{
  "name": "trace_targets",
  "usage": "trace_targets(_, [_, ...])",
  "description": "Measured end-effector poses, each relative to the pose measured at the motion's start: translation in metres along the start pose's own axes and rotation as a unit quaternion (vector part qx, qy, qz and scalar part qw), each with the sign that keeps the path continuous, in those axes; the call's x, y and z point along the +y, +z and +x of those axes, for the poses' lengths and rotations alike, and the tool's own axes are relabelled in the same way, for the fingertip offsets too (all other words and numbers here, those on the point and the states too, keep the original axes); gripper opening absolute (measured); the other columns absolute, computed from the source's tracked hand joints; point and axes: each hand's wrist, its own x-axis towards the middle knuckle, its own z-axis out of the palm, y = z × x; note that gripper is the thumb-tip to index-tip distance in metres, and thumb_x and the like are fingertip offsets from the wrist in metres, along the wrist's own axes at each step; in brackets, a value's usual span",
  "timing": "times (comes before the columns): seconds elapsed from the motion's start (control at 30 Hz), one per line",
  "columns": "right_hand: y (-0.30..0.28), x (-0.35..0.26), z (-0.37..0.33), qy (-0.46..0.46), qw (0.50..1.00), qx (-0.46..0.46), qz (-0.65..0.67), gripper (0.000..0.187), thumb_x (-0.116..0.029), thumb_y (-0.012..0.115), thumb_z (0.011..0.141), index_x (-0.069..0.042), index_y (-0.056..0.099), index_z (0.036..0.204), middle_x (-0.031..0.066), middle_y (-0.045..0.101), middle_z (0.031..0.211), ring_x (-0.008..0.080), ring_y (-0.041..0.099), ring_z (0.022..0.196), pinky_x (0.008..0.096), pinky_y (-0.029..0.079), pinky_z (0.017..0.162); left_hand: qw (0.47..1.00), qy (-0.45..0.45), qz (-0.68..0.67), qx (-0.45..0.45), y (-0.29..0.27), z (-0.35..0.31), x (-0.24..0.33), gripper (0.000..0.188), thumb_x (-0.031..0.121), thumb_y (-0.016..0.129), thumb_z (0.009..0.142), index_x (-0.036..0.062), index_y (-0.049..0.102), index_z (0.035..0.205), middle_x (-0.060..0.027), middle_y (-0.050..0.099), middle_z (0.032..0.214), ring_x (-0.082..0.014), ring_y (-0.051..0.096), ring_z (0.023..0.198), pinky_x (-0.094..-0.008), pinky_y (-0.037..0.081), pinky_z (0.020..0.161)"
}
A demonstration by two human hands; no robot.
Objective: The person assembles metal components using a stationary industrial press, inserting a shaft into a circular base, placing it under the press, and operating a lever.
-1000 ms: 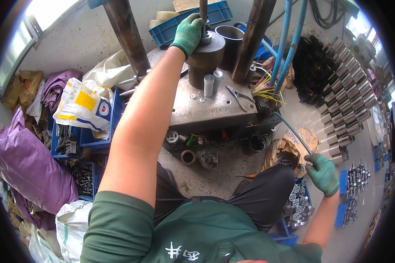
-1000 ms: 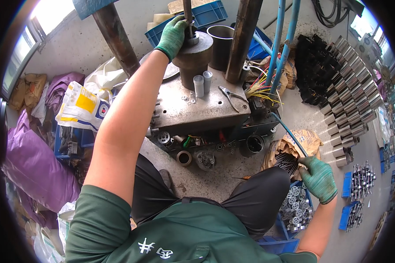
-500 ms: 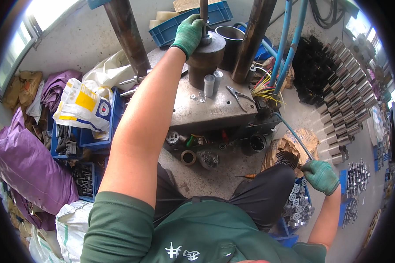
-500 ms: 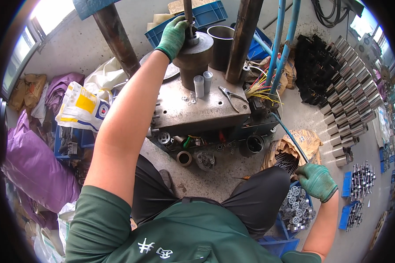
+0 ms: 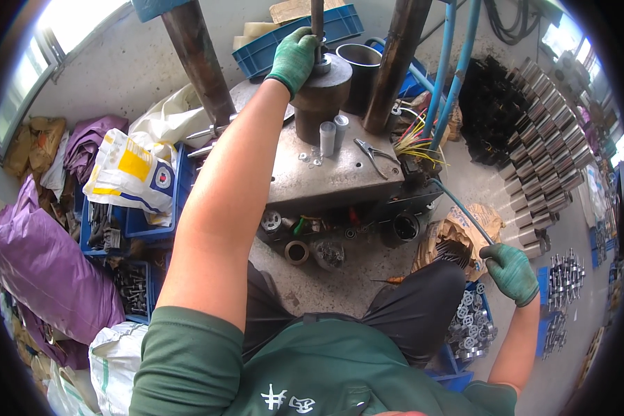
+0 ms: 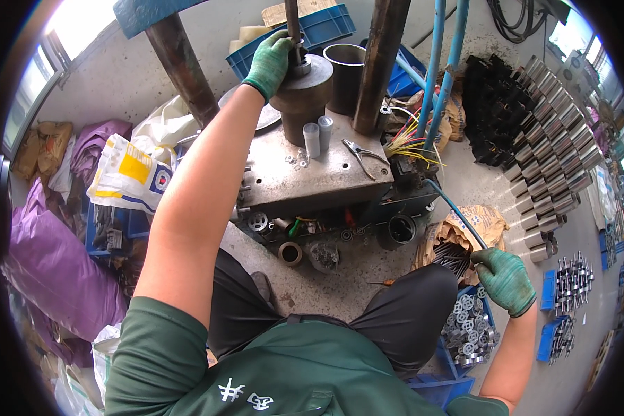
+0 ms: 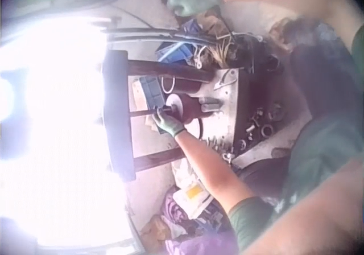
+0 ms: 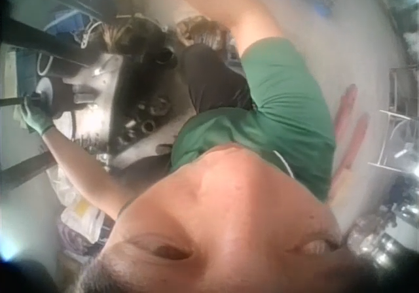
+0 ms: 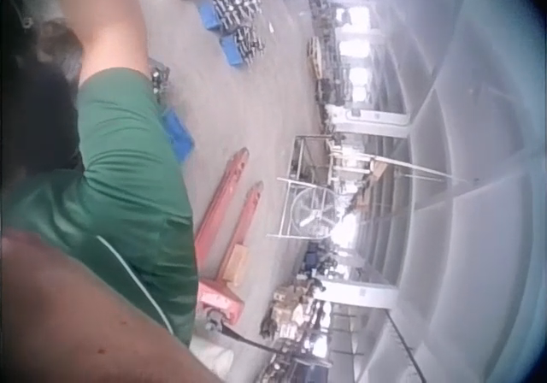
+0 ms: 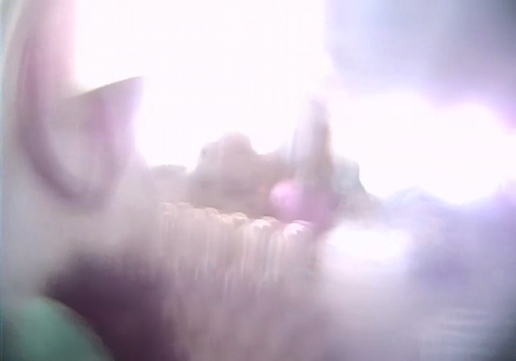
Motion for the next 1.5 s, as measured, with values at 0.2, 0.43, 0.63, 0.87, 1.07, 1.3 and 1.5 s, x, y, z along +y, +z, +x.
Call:
trace_targets(0.2, [-0.012, 0.019, -0.002, -0.107, 0.967, 0.144, -0.181, 0.024, -0.013, 0.070, 0.092, -0.003, 0.075, 0.113, 0.0183, 0.074, 0.109, 0.0364, 0.071, 0.100, 0.0444, 0.057, 0.087, 0.998, -0.011, -0.046, -0.049, 0.021, 0.006, 0.005, 0.027, 0.023, 0.070, 0.100, 0.0031, 0.073, 0.118, -0.0018, 0.069, 0.090, -0.0120, 0.061, 0.077, -0.0283, 0.052, 0.069])
trace_targets(0.43, [-0.090, -0.004, 0.148, -0.085, 0.889, 0.431, -0.126, 0.028, -0.024, 0.067, 0.090, -0.005, 0.077, 0.107, 0.0179, 0.075, 0.102, 0.0376, 0.072, 0.097, 0.0475, 0.058, 0.087, 0.991, -0.071, -0.115, -0.022, -0.012, 0.017, -0.036, 0.027, 0.024, 0.059, 0.109, 0.0113, 0.069, 0.130, 0.0010, 0.063, 0.088, -0.0094, 0.059, 0.073, -0.0274, 0.054, 0.061])
trace_targets(0.63, [-0.118, -0.007, 0.189, -0.026, 0.907, 0.400, -0.133, 0.029, -0.026, 0.062, 0.089, -0.002, 0.077, 0.087, 0.0220, 0.074, 0.091, 0.0387, 0.073, 0.087, 0.0483, 0.060, 0.083, 0.995, -0.031, -0.078, -0.051, -0.032, 0.042, -0.071, 0.028, 0.028, 0.061, 0.108, 0.0106, 0.064, 0.130, -0.0045, 0.069, 0.104, -0.0155, 0.067, 0.095, -0.0329, 0.059, 0.079])
trace_targets(0.87, [-0.125, -0.016, 0.189, 0.015, 0.924, 0.362, -0.122, 0.027, -0.025, 0.062, 0.085, -0.003, 0.078, 0.084, 0.0228, 0.074, 0.088, 0.0390, 0.073, 0.086, 0.0486, 0.059, 0.083, 0.991, -0.054, -0.104, -0.065, -0.036, 0.042, -0.061, 0.030, 0.027, 0.059, 0.109, 0.0106, 0.061, 0.134, -0.0026, 0.069, 0.108, -0.0134, 0.065, 0.099, -0.0321, 0.059, 0.081])
trace_targets(1.07, [-0.121, -0.008, 0.190, 0.044, 0.933, 0.335, -0.127, 0.029, -0.028, 0.065, 0.090, -0.004, 0.082, 0.089, 0.0218, 0.077, 0.090, 0.0363, 0.076, 0.085, 0.0469, 0.060, 0.083, 0.980, 0.149, 0.118, -0.057, -0.016, 0.012, -0.049, 0.043, 0.021, 0.059, 0.110, 0.0012, 0.058, 0.148, -0.0040, 0.069, 0.121, -0.0130, 0.064, 0.105, -0.0295, 0.052, 0.094])
trace_targets(1.3, [-0.125, -0.008, 0.177, 0.051, 0.951, 0.289, -0.099, 0.033, -0.029, 0.061, 0.091, -0.001, 0.078, 0.092, 0.0223, 0.076, 0.096, 0.0378, 0.074, 0.091, 0.0491, 0.059, 0.086, 0.973, 0.205, -0.061, -0.084, 0.063, -0.145, 0.018, 0.059, 0.042, 0.056, 0.111, -0.0011, 0.051, 0.150, -0.0075, 0.061, 0.115, -0.0155, 0.060, 0.093, -0.0296, 0.050, 0.081])
trace_targets(1.5, [-0.106, -0.010, 0.169, -0.027, 0.944, 0.317, -0.088, 0.031, -0.030, 0.061, 0.086, -0.006, 0.078, 0.096, 0.0222, 0.075, 0.096, 0.0412, 0.073, 0.092, 0.0517, 0.057, 0.084, 0.910, -0.361, -0.200, 0.025, 0.108, -0.287, 0.027, 0.056, 0.062, 0.051, 0.108, 0.0084, 0.067, 0.106, -0.0032, 0.062, 0.068, -0.0118, 0.054, 0.062, -0.0300, 0.048, 0.056])
